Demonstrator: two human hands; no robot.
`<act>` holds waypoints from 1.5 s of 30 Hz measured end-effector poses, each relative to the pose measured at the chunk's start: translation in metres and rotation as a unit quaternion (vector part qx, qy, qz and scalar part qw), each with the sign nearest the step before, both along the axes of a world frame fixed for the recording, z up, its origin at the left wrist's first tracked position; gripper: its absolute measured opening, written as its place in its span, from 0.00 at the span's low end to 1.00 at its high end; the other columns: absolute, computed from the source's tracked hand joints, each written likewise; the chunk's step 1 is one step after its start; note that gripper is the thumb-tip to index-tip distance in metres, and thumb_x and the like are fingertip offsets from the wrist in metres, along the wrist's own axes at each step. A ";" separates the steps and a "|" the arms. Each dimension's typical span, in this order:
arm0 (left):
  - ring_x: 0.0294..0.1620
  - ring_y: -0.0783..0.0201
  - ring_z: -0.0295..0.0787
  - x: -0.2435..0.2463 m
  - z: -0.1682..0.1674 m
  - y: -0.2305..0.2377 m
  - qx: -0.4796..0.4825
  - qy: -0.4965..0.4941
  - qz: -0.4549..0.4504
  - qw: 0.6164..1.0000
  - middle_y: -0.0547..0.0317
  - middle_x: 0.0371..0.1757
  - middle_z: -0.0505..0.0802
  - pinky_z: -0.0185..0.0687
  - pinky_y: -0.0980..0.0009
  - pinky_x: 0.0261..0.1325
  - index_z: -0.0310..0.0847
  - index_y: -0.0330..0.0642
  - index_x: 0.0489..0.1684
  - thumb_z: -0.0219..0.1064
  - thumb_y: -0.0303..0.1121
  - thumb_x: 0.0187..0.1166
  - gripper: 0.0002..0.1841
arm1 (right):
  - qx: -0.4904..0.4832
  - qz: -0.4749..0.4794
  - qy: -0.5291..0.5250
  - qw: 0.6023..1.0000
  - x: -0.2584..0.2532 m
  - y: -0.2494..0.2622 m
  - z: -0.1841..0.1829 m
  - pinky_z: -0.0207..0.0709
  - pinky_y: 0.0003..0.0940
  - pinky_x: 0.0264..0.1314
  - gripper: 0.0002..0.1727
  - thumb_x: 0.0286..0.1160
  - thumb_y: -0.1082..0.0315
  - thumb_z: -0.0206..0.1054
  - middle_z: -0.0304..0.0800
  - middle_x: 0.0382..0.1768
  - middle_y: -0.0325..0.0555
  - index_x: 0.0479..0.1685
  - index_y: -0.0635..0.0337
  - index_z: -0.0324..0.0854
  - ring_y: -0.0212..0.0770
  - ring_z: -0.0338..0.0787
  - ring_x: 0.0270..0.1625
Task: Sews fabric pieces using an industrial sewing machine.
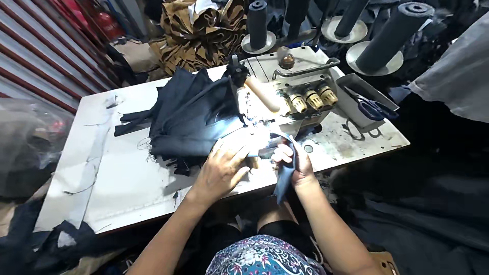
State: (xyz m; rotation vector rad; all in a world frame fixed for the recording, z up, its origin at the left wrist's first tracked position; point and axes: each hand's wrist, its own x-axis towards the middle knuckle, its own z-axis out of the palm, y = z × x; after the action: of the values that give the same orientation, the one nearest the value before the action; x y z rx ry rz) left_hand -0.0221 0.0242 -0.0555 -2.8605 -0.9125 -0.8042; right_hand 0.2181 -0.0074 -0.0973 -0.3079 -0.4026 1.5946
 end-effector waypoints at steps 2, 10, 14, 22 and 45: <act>0.75 0.45 0.82 0.006 0.002 -0.001 0.004 0.002 0.019 1.000 0.47 0.70 0.89 0.64 0.40 0.84 0.85 0.42 0.68 0.63 0.50 0.82 0.25 | 0.009 0.007 0.056 0.998 -0.004 0.009 0.002 0.82 0.20 0.30 0.25 0.94 0.55 0.40 0.78 0.17 0.30 0.44 0.52 0.85 0.26 0.81 0.19; 0.83 0.49 0.74 0.027 0.018 0.011 -0.069 0.002 0.071 0.995 0.55 0.77 0.86 0.61 0.43 0.85 0.84 0.46 0.72 0.63 0.53 0.80 0.28 | -0.049 -0.081 0.038 0.995 -0.018 0.013 0.018 0.83 0.21 0.28 0.26 0.95 0.53 0.37 0.80 0.17 0.32 0.45 0.51 0.83 0.26 0.84 0.20; 0.88 0.47 0.69 0.019 0.024 0.036 -0.056 0.037 0.028 0.997 0.52 0.79 0.84 0.56 0.44 0.90 0.84 0.48 0.74 0.53 0.57 0.87 0.29 | -0.068 -0.079 -0.037 0.994 -0.017 0.012 0.015 0.83 0.22 0.29 0.27 0.96 0.54 0.37 0.78 0.15 0.32 0.37 0.52 0.82 0.27 0.83 0.19; 0.67 0.56 0.85 0.024 0.045 -0.022 -0.176 -0.132 0.055 0.974 0.54 0.59 0.92 0.78 0.47 0.71 0.95 0.47 0.37 0.62 0.64 0.77 0.28 | 0.096 0.082 -0.309 0.943 -0.035 -0.039 0.021 0.84 0.23 0.33 0.10 0.83 0.59 0.58 0.90 0.26 0.27 0.38 0.47 0.84 0.24 0.88 0.27; 0.66 0.42 0.90 0.021 0.015 -0.020 -0.012 0.023 0.079 0.997 0.45 0.63 0.93 0.84 0.47 0.68 0.87 0.38 0.63 0.63 0.42 0.83 0.20 | -0.003 0.033 0.048 0.998 0.006 0.000 -0.007 0.71 0.16 0.19 0.25 0.90 0.46 0.49 0.68 0.11 0.26 0.28 0.49 0.81 0.22 0.73 0.13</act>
State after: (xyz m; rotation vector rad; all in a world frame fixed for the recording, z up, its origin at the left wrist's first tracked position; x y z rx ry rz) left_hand -0.0011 0.0047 -0.0402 -2.7696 -1.1311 -0.7132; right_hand 0.2240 -0.0077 -0.1039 -0.2238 -0.3376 1.6681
